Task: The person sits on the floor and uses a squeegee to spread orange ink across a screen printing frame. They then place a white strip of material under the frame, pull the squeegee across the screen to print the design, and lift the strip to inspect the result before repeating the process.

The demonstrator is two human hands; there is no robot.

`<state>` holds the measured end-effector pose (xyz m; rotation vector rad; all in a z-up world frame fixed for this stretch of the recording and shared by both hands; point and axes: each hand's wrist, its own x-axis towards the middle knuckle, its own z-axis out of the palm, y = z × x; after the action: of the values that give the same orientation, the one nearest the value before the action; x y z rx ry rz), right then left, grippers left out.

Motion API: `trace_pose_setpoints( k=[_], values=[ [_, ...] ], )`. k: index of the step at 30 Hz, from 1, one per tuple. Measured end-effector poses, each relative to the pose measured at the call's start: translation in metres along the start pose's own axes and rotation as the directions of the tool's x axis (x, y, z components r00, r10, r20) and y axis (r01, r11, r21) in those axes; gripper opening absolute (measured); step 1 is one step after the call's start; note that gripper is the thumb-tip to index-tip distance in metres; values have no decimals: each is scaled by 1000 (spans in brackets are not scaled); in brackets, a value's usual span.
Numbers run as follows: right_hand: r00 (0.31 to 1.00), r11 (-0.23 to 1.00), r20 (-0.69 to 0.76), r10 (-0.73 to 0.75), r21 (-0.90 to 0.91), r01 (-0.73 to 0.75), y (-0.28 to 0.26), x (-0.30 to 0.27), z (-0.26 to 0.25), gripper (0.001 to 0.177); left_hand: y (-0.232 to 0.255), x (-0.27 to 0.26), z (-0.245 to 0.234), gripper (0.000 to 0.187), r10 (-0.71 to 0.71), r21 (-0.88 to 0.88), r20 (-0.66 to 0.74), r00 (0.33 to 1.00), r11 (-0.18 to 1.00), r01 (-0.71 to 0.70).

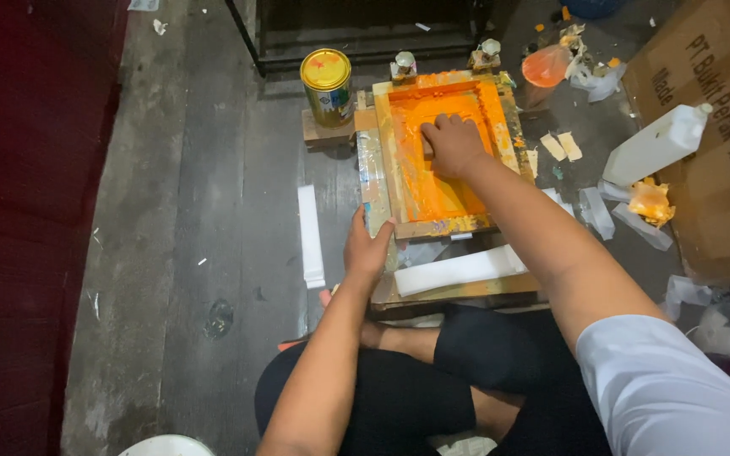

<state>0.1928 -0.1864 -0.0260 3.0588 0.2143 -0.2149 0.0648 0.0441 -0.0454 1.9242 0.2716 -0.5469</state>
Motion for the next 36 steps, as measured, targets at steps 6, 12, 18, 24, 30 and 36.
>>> trace_pose_setpoints(
  k=[6, 12, 18, 24, 30, 36],
  values=[
    [994, 999, 95, -45, 31, 42, 8, -8, -1, 64, 5, -7, -6, 86, 23, -78, 11, 1000, 997, -23],
    [963, 998, 263, -61, -8, 65, 1, -39, -9, 60, -2, -8, -6, 87, 50, -108, 25, 998, 993, -47],
    [825, 990, 553, -114, 135, 46, -12, -78, -43, 42, 9, -23, -10, 85, 70, -38, 44, 997, 997, -69],
    [792, 970, 595, -134, 241, -17, -10, -73, -39, 39, 2, -18, -9, 89, 70, -6, 48, 996, 998, -69],
    [706, 921, 705, -72, 319, -225, -11, -69, -61, 56, 13, -29, -13, 90, 72, -42, 58, 996, 997, -70],
    [936, 972, 351, -29, 229, -56, 25, 7, -36, 45, 4, -16, -8, 90, 72, -56, 45, 996, 996, -70]
  ],
)
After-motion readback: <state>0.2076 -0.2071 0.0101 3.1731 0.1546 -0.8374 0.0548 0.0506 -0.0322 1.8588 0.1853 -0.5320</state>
